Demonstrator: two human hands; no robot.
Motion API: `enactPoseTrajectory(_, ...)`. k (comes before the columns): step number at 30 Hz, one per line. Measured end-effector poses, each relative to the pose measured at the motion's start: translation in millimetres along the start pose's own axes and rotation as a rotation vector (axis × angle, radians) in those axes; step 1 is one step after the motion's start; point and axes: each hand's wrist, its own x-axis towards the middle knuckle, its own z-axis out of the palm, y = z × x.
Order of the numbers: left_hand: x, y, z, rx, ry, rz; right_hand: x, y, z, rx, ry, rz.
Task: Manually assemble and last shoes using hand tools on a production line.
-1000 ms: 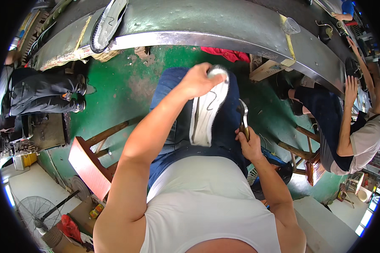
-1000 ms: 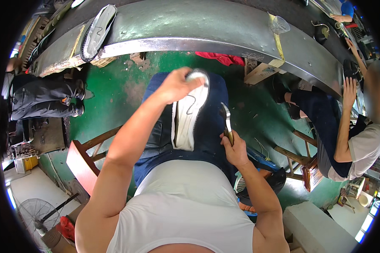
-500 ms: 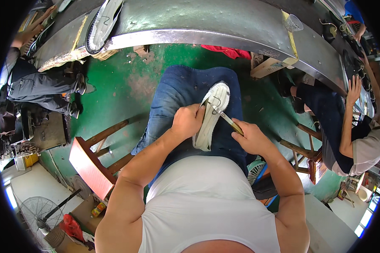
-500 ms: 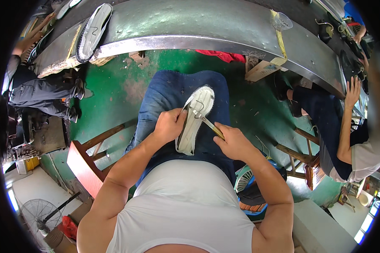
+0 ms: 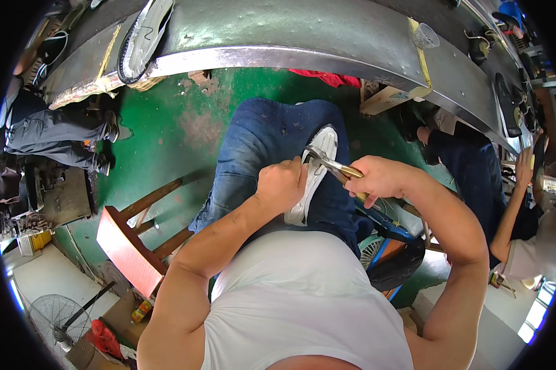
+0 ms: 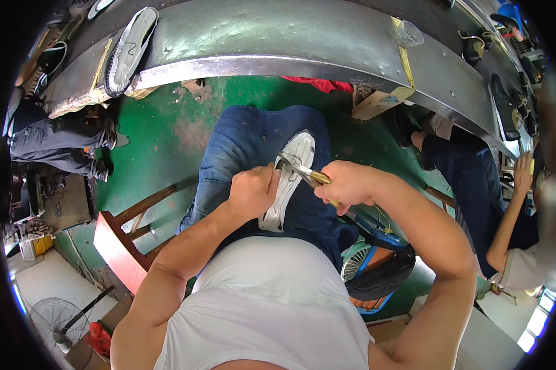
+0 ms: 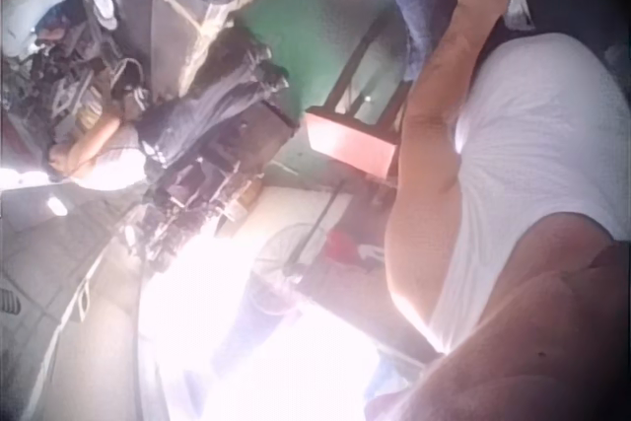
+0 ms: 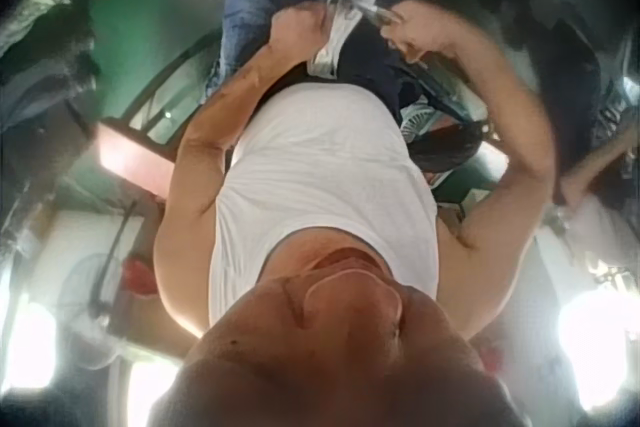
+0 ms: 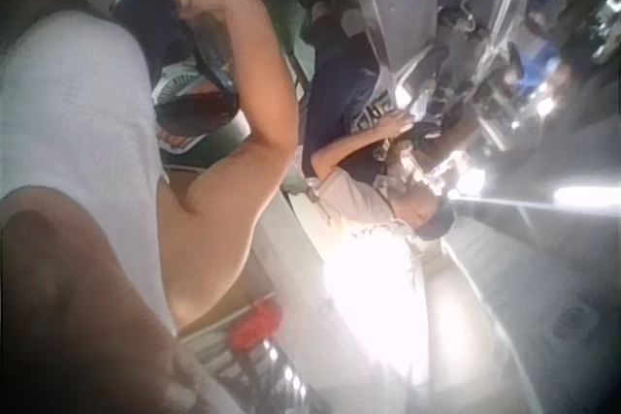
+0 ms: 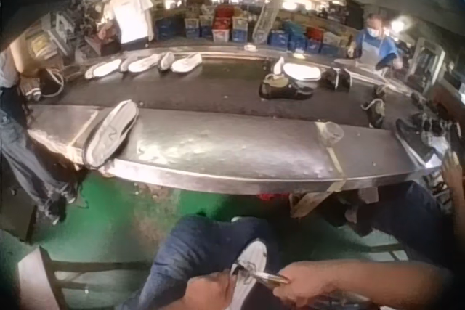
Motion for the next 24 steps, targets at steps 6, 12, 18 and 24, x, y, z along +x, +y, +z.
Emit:
enactPoseTrajectory(6,35,-47,40,-0.769,0.050,-0.392,1,-26,-10,-0.289,-0.009,0.026)
enactPoseTrajectory(12,10,-41,30,-1.290,-0.341,-0.919,19,-7,25,-0.525,0.253,-0.237)
enactPoseTrajectory(18,-1,-55,29,-1.484,-0.283,-0.688,66,36,85,-0.145,0.445,-0.357)
enactPoseTrajectory(24,17,-46,18,-1.455,-0.301,-0.557,79,52,96,0.123,0.526,-0.346)
